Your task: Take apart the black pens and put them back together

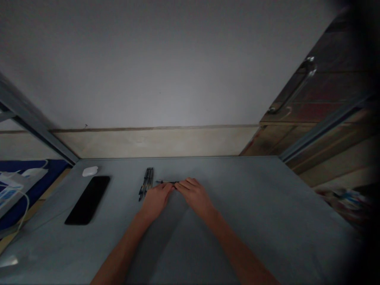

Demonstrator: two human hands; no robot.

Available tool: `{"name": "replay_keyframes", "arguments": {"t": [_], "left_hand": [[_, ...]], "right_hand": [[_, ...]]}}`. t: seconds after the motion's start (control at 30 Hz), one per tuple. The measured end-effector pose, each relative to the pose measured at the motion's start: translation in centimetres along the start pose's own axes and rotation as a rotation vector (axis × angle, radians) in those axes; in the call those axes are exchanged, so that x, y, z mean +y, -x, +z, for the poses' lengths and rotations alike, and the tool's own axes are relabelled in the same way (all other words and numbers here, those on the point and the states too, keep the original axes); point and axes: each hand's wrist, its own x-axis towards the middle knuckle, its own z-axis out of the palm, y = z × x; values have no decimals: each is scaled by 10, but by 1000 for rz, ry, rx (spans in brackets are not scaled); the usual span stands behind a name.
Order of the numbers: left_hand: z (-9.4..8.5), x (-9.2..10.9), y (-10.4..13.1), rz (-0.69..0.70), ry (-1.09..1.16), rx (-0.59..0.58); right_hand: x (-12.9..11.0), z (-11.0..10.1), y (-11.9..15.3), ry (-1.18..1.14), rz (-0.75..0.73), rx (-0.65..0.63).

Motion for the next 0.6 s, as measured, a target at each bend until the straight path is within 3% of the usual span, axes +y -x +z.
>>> {"name": "replay_keyframes", "arguments": {"t": [0.17, 0.3, 0.6], "left_hand": [[-1, 5, 2, -15, 6, -7], [-3, 8, 3, -12, 16, -14], [-2, 2, 3, -39, 45, 4]], "right_hand": [[0, -7, -1, -168, 256, 107], [2, -6, -2, -359, 482, 50], [4, -9, -6, -770, 461, 85]]}}
